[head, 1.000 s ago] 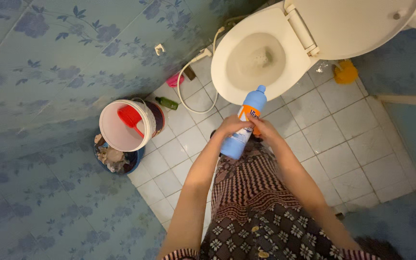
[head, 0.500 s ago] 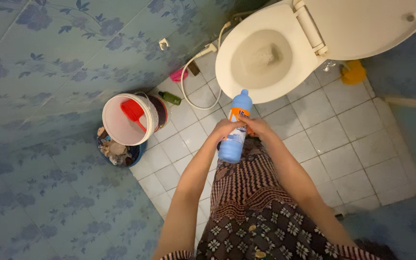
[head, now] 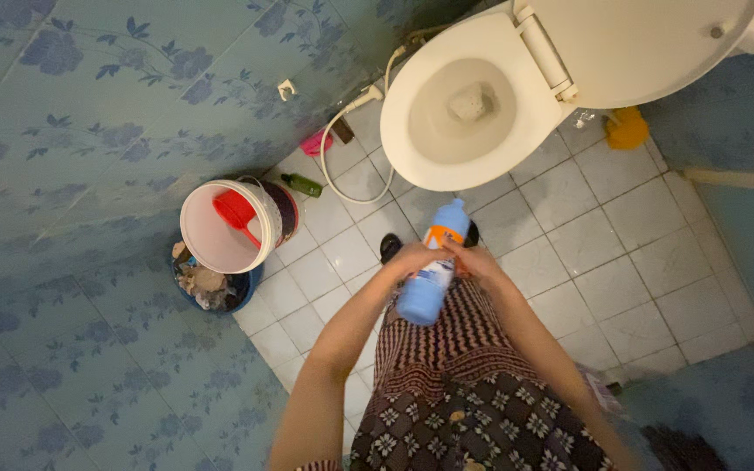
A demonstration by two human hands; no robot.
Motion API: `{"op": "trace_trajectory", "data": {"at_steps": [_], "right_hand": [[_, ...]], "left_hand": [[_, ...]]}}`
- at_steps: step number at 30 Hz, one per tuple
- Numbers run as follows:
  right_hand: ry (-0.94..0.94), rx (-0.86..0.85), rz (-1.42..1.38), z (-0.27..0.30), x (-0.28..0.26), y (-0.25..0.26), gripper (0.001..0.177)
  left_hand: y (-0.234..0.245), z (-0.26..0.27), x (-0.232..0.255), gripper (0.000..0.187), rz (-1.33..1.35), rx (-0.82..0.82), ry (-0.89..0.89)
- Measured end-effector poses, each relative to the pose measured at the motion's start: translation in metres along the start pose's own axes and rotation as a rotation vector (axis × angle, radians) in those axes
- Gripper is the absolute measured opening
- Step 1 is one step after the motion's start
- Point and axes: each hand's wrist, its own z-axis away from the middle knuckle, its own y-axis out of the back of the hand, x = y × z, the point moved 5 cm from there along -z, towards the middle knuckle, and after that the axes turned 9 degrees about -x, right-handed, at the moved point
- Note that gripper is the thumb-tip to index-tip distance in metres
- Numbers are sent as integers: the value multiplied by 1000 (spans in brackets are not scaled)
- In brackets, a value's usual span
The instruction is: The person cleans a toilet by scrubbing the lid with a sponge, applying liquid cleaner from a bottle, and using a toilet brush inside the bowl before rinsing with water from a red pitcher.
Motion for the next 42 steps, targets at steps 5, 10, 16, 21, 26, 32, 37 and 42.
{"op": "trace_trajectory", "data": {"at_steps": [5,10,16,21,26,32,37,42], "right_hand": [[101,133,53,30,-32,20,63],[137,-23,36,1,-55,-18,60],[-21,-136,80,-37,-24,-74,61],[-31,-24,117,-17,-13,-47,68],[-42,185,211,39,-39,11,65],[156,168,113,57,-64,23,67],[350,184,342,41,-65,-7,60],[497,128,32,23,-34,-31,54]], "left_hand": [[-6,-7,34,62,266,-68,-176],[34,23,13,66,208,53,-10],[45,52,-45,70,240,54,108],[16,30,-39,58,407,-145,-7],[-23,-15,15,52,484,-357,-139],[-10,-4,55,49,313,-279,-234],[20,19,43,50,108,-13,-396],[34,39,25,65,178,-14,-675]]}}
